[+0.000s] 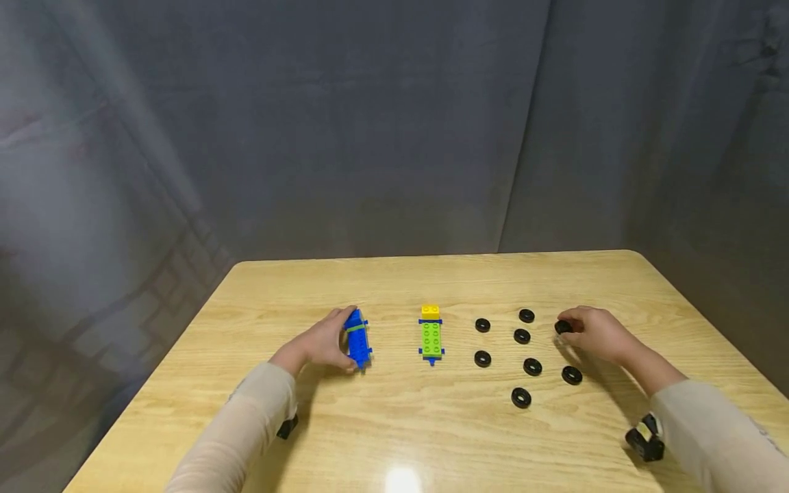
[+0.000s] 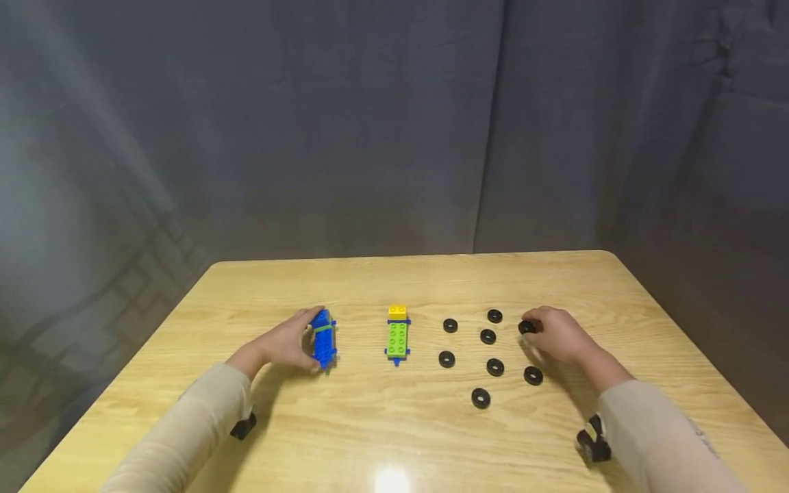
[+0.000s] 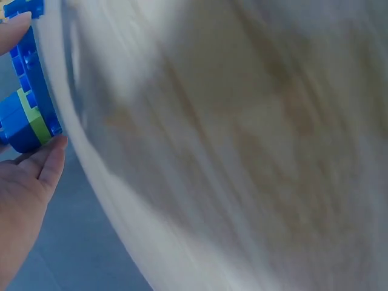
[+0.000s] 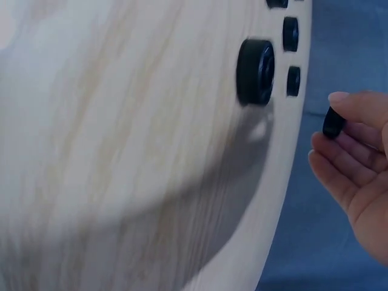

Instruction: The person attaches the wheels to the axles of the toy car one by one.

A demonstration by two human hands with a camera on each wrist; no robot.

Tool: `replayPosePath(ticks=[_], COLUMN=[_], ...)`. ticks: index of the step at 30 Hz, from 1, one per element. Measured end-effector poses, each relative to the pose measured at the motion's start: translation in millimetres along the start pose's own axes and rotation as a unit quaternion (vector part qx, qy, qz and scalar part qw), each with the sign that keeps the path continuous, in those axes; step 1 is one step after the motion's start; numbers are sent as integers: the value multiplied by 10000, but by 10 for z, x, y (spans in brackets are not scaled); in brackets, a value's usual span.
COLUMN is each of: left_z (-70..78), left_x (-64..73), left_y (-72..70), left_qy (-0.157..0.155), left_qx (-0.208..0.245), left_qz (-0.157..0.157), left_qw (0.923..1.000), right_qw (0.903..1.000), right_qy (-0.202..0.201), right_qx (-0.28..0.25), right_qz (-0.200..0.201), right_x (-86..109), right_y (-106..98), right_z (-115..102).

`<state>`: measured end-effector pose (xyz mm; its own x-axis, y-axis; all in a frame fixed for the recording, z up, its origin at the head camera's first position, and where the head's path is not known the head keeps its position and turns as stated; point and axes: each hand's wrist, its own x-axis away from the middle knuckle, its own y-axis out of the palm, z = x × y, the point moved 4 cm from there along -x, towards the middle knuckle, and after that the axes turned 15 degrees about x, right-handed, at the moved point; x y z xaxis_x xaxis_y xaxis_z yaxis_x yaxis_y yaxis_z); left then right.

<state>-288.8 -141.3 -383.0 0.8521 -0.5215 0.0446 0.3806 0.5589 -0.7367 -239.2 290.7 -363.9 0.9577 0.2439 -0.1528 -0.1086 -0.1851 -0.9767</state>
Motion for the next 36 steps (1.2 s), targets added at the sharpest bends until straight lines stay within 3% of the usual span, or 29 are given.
replayPosePath(ticks=[13,20,26,36], left_z=[219,396,574,789], left_x=[71,119,161,188], left_y=[-58,-17,-12,41], left_qy=[632,994,1426,1693], left_qx=[234,358,465,579], left_qz=[374,364,301,141], left_qw=[9970,9937,9882,9838], right_qw=[9958,9929,9848,9766], right_qy=[-164,-192,-483,-836], right_qx=[-417,-547,-544,-642], right_qz=[796,1035,1576,1872], right_x=[-38,-19,-13,-16], right_y=[-122,-216,-281,-319], right_z=[-325,-599,-835,-1033])
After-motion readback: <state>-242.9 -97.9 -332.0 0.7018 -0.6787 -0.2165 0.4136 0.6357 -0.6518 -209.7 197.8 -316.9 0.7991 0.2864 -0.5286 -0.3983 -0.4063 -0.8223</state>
